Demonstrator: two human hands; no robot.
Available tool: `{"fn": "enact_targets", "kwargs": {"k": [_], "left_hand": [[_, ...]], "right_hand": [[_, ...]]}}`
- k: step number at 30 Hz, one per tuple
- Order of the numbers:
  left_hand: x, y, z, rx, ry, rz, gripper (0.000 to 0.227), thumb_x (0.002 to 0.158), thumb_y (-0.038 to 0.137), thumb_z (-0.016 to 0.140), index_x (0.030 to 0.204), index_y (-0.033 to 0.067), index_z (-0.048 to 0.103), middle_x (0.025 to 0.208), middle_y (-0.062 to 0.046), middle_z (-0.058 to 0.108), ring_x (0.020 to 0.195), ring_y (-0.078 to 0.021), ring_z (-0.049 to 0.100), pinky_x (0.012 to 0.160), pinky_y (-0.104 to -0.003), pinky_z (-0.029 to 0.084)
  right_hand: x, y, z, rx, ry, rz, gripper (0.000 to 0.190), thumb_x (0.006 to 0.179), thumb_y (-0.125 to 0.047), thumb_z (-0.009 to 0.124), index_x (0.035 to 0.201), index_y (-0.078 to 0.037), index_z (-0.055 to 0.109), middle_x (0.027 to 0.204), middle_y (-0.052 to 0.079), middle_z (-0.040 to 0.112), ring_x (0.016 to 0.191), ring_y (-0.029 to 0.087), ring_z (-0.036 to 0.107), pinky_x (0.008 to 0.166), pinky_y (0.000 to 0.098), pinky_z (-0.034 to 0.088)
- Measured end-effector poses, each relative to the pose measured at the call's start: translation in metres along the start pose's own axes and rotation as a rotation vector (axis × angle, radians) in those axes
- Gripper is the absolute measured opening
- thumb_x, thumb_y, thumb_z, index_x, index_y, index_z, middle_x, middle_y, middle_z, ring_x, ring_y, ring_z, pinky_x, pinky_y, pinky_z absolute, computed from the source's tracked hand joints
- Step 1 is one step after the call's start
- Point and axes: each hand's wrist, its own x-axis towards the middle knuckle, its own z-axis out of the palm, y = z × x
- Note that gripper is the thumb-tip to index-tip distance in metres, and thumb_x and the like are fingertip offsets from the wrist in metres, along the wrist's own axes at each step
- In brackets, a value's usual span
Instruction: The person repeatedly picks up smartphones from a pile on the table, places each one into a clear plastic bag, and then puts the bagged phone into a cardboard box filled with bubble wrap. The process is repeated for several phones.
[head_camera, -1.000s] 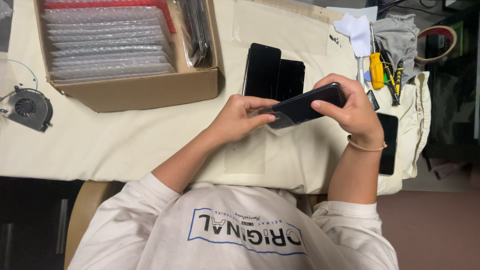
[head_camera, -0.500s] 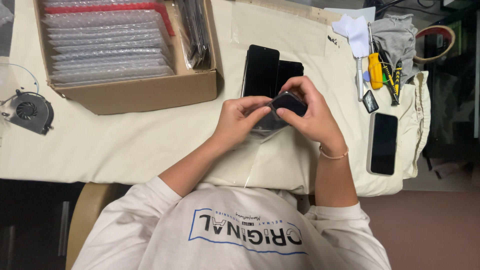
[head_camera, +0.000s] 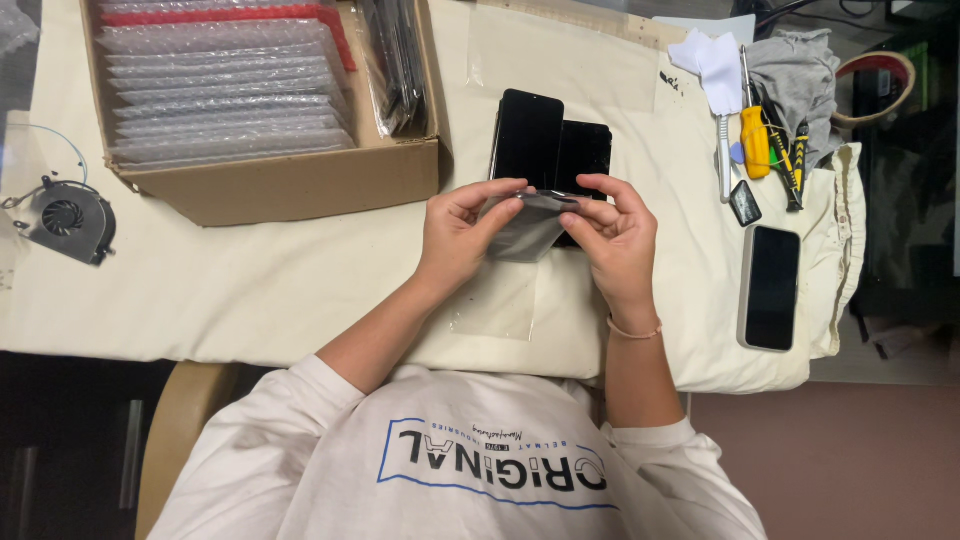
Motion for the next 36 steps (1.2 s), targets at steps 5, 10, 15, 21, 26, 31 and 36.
{"fn": "enact_targets", "kwargs": {"k": [5,10,15,21,26,31,36], "left_hand": [[-0.002,0.003,0.000,-0.011,-0.024,0.038,0.019,0.091,0.004,0.078,0.110,0.0040,0.079,0.101,-0.009,0.080,0.101,-0.0107,0.071,0.093,-0.029,0.058],[-0.004,0.025,0.002,-0.024,-0.067,0.045,0.015,0.094,0.004,0.074,0.108,0.0044,0.079,0.101,-0.010,0.080,0.100,-0.0108,0.071,0.094,-0.029,0.058],[-0.006,0.045,0.009,-0.067,-0.110,0.111,0.014,0.093,0.002,0.074,0.106,0.0029,0.079,0.098,-0.012,0.080,0.100,-0.0151,0.073,0.093,-0.031,0.059],[-0.009,0.078,0.027,-0.137,-0.154,0.110,0.013,0.094,0.005,0.073,0.107,0.0036,0.078,0.096,-0.011,0.080,0.099,-0.0136,0.074,0.094,-0.030,0.059],[-0.010,0.096,0.027,-0.146,-0.194,0.127,0.014,0.094,0.005,0.074,0.108,0.0021,0.077,0.099,-0.011,0.079,0.099,-0.0126,0.073,0.093,-0.029,0.060],[-0.014,0.102,0.011,-0.190,-0.255,0.109,0.021,0.096,0.010,0.075,0.115,0.0025,0.074,0.104,-0.012,0.079,0.104,-0.0123,0.072,0.097,-0.029,0.059],[-0.017,0.065,-0.035,0.060,-0.418,0.013,0.084,0.064,0.023,0.099,0.137,0.0048,0.062,0.130,-0.010,0.071,0.122,-0.0192,0.065,0.110,-0.039,0.049]], "right_hand": [[-0.006,-0.014,0.005,-0.003,0.023,-0.012,0.040,0.087,0.005,0.077,0.124,0.002,0.061,0.103,0.021,0.076,0.093,0.018,0.075,0.087,0.0264,0.063],[-0.012,-0.025,0.003,-0.040,0.041,-0.051,0.023,0.088,0.004,0.078,0.109,0.004,0.067,0.103,0.022,0.077,0.096,0.021,0.076,0.085,0.0265,0.063],[-0.020,-0.049,0.004,-0.023,0.060,-0.197,0.014,0.090,0.001,0.077,0.097,0.003,0.065,0.092,0.021,0.075,0.084,0.015,0.074,0.080,0.0264,0.062],[-0.024,-0.058,-0.004,0.041,0.023,-0.304,0.022,0.093,-0.010,0.075,0.102,0.001,0.059,0.097,0.022,0.073,0.094,0.021,0.075,0.086,0.0294,0.061],[-0.030,-0.054,0.000,-0.057,-0.270,-0.211,0.042,0.079,-0.004,0.086,0.113,0.004,0.064,0.111,0.017,0.072,0.112,0.022,0.068,0.099,0.0397,0.056],[-0.039,-0.050,0.017,-0.030,-0.205,-0.161,0.012,0.086,0.010,0.077,0.097,0.007,0.074,0.086,0.015,0.074,0.085,0.014,0.068,0.083,0.0315,0.058],[-0.044,-0.065,0.027,-0.097,-0.159,-0.114,0.011,0.091,-0.005,0.077,0.099,0.002,0.073,0.081,0.012,0.076,0.078,0.009,0.067,0.075,0.0264,0.058]]}}
